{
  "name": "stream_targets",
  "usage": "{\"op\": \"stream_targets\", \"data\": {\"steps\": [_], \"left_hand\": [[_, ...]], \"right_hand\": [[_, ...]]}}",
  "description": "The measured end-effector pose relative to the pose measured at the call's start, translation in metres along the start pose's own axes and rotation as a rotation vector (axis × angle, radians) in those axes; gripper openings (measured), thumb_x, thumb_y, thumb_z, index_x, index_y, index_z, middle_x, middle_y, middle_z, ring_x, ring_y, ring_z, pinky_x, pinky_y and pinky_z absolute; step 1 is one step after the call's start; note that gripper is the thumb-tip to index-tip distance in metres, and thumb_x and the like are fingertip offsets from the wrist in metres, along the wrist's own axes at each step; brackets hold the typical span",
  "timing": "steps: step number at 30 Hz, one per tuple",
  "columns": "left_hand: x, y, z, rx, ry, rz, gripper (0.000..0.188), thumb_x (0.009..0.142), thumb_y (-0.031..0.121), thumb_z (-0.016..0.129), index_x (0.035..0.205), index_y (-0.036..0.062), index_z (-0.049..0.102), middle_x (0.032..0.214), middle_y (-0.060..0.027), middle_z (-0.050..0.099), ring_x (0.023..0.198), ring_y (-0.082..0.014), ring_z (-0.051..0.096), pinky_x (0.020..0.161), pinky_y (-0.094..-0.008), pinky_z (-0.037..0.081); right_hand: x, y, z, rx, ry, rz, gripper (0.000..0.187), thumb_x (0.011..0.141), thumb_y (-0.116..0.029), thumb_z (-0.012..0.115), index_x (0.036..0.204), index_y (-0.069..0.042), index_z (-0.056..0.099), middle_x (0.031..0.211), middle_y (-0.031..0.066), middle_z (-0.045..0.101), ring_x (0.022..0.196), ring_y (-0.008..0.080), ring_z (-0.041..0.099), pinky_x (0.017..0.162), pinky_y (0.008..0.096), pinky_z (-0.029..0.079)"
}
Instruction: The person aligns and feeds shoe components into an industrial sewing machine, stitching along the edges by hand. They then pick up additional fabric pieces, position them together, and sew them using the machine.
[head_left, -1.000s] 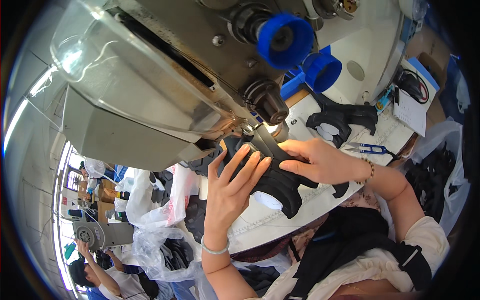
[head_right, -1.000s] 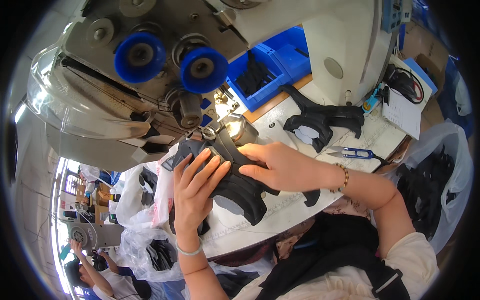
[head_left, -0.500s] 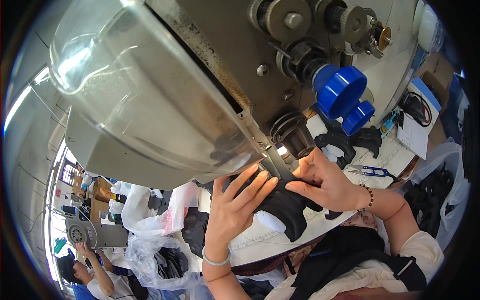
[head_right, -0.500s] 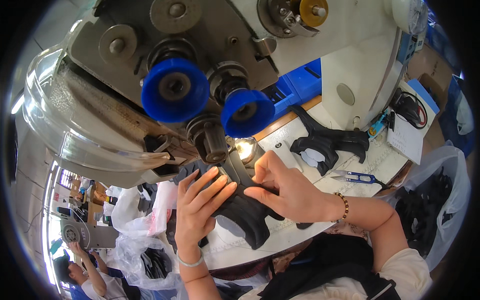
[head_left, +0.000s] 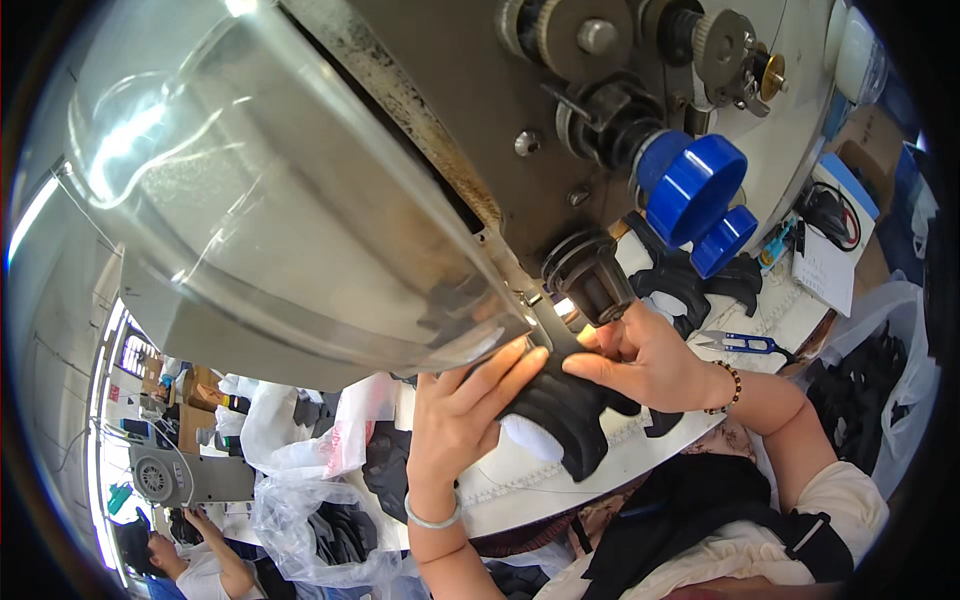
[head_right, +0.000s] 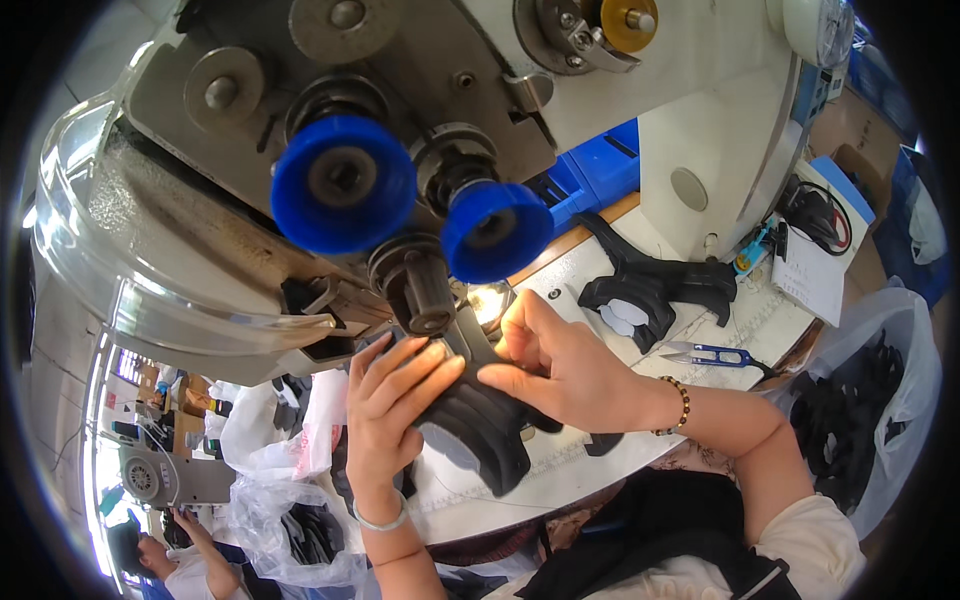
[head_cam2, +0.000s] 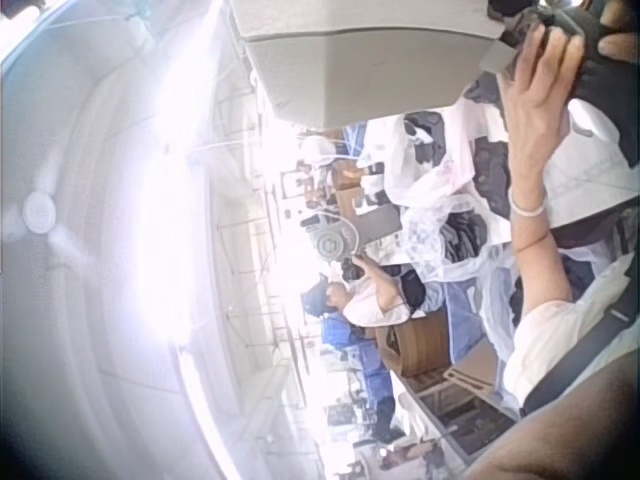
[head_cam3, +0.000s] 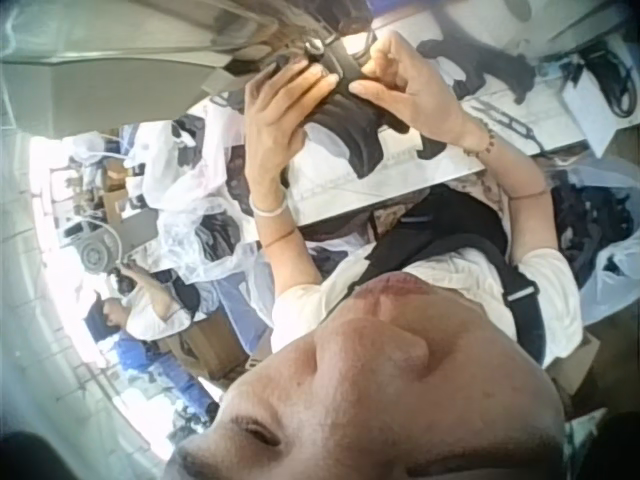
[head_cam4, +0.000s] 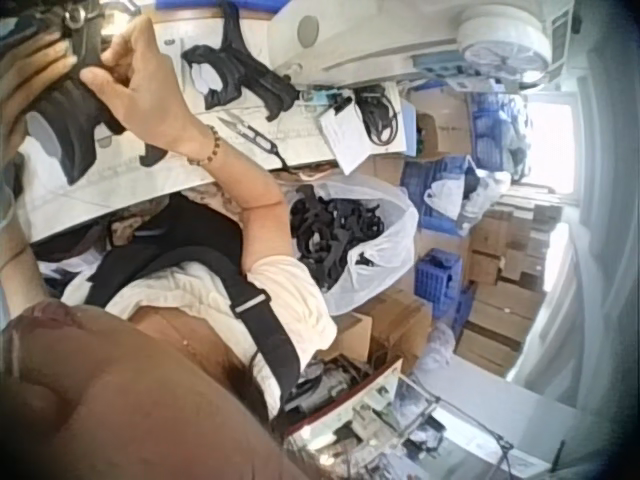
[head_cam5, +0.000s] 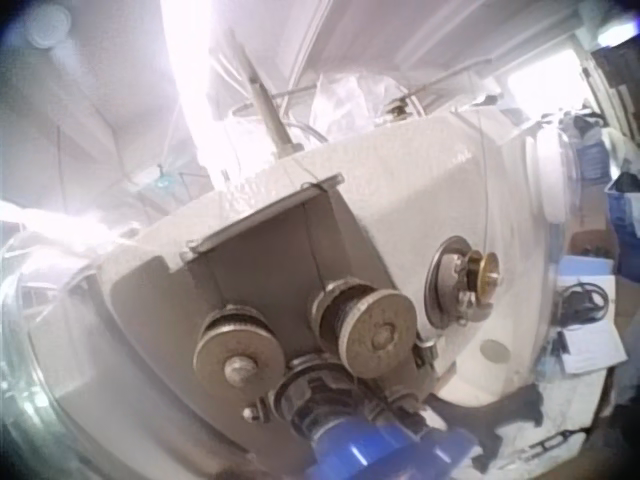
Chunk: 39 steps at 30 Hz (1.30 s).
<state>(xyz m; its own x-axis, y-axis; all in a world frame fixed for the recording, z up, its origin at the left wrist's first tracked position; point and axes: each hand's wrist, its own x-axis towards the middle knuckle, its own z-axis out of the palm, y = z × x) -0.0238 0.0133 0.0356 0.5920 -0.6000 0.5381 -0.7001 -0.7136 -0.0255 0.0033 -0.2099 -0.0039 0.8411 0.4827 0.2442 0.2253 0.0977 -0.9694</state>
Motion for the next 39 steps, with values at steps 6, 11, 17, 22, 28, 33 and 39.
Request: {"op": "stream_targets", "data": {"steps": [6,11,17,22,28,33,39], "left_hand": [[-0.002,-0.012,0.010,-0.135,0.090,-0.065,0.066,0.053,-0.003,0.060,0.114,0.0196,0.070,0.112,-0.0065,0.062,0.097,-0.0275,0.060,0.081,-0.0386,0.047],[0.002,-0.007,0.005,-0.153,0.130,-0.063,0.066,0.051,-0.004,0.059,0.113,0.0187,0.070,0.109,-0.0112,0.061,0.095,-0.0306,0.060,0.081,-0.0408,0.047],[-0.003,-0.010,-0.002,-0.200,-0.004,-0.176,0.067,0.058,-0.011,0.055,0.116,0.0185,0.068,0.109,-0.0123,0.063,0.096,-0.0313,0.061,0.084,-0.0390,0.048],[0.008,-0.017,-0.013,-0.356,0.003,-0.165,0.062,0.061,-0.015,0.048,0.114,0.0103,0.067,0.108,-0.0133,0.064,0.094,-0.0344,0.063,0.084,-0.0362,0.049],[0.001,-0.016,-0.014,-0.212,-0.081,-0.078,0.062,0.061,-0.014,0.053,0.115,0.0135,0.067,0.113,-0.0093,0.063,0.094,-0.0302,0.062,0.081,-0.0369,0.049],[-0.004,-0.012,-0.010,-0.076,-0.137,-0.140,0.067,0.062,-0.003,0.063,0.124,0.0219,0.062,0.126,-0.0009,0.057,0.104,-0.0258,0.058,0.086,-0.0381,0.045],[-0.006,-0.008,0.000,-0.102,-0.054,-0.125,0.056,0.057,-0.002,0.059,0.110,0.0111,0.068,0.115,-0.0080,0.059,0.112,-0.0343,0.052,0.095,-0.0454,0.043]], "right_hand": [[0.012,0.000,-0.002,-0.061,0.011,-0.012,0.034,0.089,-0.016,0.066,0.099,-0.005,0.035,0.072,0.0026,0.049,0.065,0.0073,0.050,0.058,0.0241,0.043],[-0.006,-0.027,-0.004,-0.418,0.040,-0.060,0.035,0.091,-0.026,0.063,0.104,-0.004,0.039,0.080,0.0100,0.056,0.065,0.0207,0.060,0.060,0.0309,0.048],[-0.038,-0.041,0.004,-1.017,-0.040,-0.388,0.065,0.072,-0.026,0.070,0.131,-0.008,0.049,0.131,0.0111,0.046,0.105,0.0266,0.051,0.079,0.0384,0.046],[-0.020,-0.007,0.012,-1.346,0.110,-0.620,0.054,0.073,-0.009,0.061,0.127,-0.010,0.056,0.127,0.0008,0.050,0.083,0.0176,0.044,0.070,0.0324,0.040],[-0.010,0.001,0.009,-1.266,0.229,-0.829,0.043,0.069,-0.010,0.066,0.112,-0.012,0.068,0.115,-0.0025,0.057,0.078,0.0157,0.043,0.065,0.0264,0.039],[-0.006,-0.001,0.002,-1.232,0.183,-0.899,0.043,0.072,-0.011,0.064,0.113,-0.003,0.064,0.111,0.0035,0.053,0.082,0.0180,0.047,0.068,0.0258,0.042],[-0.006,0.003,0.005,-1.193,0.196,-0.898,0.044,0.070,-0.011,0.064,0.114,-0.003,0.065,0.108,0.0026,0.055,0.077,0.0168,0.046,0.066,0.0252,0.042]]}}
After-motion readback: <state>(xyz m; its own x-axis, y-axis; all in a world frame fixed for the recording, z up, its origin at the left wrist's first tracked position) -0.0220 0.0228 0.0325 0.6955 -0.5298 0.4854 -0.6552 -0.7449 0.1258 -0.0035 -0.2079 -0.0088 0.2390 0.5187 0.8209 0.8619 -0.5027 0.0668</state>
